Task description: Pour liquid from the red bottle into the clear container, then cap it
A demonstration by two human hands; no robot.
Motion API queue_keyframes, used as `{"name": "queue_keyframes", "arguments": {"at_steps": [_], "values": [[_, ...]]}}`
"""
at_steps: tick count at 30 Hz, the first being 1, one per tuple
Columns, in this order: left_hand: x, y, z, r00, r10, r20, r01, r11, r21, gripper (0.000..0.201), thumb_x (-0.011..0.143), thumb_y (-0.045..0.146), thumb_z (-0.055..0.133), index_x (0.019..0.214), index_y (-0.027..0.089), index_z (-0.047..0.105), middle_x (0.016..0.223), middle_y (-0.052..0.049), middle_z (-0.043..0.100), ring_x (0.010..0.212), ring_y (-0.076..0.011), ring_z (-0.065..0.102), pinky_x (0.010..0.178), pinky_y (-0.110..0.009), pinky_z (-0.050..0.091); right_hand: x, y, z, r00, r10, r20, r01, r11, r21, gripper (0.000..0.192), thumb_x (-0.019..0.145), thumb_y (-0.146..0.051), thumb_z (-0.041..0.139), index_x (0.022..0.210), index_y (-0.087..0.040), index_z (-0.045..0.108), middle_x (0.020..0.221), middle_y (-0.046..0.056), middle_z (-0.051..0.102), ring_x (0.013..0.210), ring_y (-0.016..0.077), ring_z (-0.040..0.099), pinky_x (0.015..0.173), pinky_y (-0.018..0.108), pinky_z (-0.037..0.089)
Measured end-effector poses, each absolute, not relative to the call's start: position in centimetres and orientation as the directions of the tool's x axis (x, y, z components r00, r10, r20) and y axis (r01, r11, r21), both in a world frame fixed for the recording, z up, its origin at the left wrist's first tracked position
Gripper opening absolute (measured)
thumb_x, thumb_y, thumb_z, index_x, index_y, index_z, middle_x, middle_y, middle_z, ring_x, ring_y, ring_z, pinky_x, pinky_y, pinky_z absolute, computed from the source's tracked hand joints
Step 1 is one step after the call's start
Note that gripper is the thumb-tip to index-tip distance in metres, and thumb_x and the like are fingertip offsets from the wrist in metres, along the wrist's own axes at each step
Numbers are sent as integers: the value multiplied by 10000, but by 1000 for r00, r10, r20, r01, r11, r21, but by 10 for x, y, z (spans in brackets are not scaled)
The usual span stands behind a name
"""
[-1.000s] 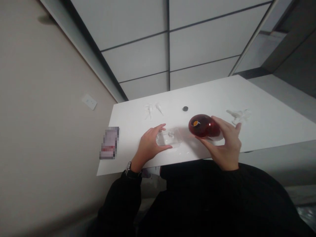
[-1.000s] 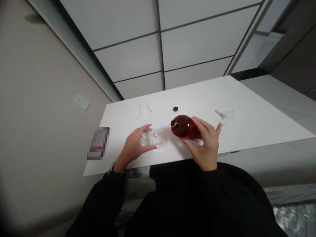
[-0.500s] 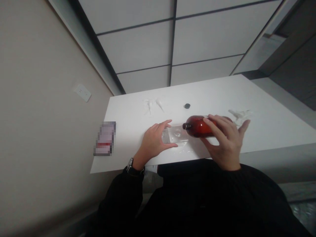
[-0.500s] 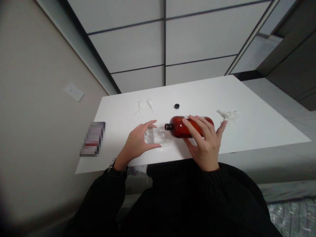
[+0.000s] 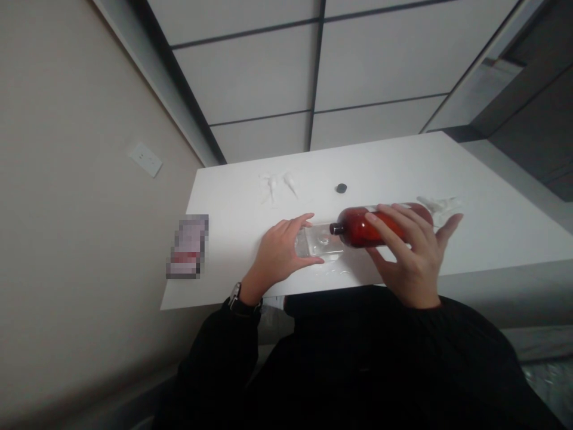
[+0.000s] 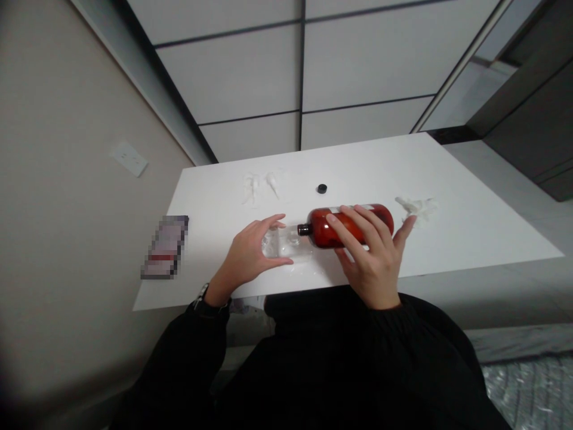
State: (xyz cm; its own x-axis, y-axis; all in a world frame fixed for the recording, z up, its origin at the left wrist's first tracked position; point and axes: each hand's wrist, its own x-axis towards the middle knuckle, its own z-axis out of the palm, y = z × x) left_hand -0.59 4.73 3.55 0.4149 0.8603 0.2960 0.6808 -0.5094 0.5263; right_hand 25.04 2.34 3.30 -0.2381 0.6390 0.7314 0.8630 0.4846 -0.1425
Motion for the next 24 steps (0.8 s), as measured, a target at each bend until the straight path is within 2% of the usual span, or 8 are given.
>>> {"name": "queue_keyframes", "arguments": {"at_steps": [6,12,24], "values": [[-5,48,36,418,859,295,678,-511,528,893,717,485,931,1440,249,462,1300,-80,719,1184,-310,678,1022,-466,523,252,24,31,-226,662,714,873,463,-153,611,870,-84,696,1408,-355,595,1416,74,680,1325,365,616,1177,869,67],[-5,48,35,415,855,312,682,-519,515,900,712,494,933,1436,242,460,1295,-79,723,1163,-306,684,1009,-461,527,253,26,30,-249,619,745,865,488,-116,574,892,-111,696,1402,-357,599,1417,73,678,1309,359,626,1177,862,87],[-5,48,35,425,851,309,680,-525,511,869,763,525,887,1466,255,453,1299,-83,720,1157,-300,681,1006,-459,525,251,25,34,-257,616,744,865,490,-106,564,901,-93,676,1393,-359,605,1396,80,694,1304,359,637,1163,880,108]]}}
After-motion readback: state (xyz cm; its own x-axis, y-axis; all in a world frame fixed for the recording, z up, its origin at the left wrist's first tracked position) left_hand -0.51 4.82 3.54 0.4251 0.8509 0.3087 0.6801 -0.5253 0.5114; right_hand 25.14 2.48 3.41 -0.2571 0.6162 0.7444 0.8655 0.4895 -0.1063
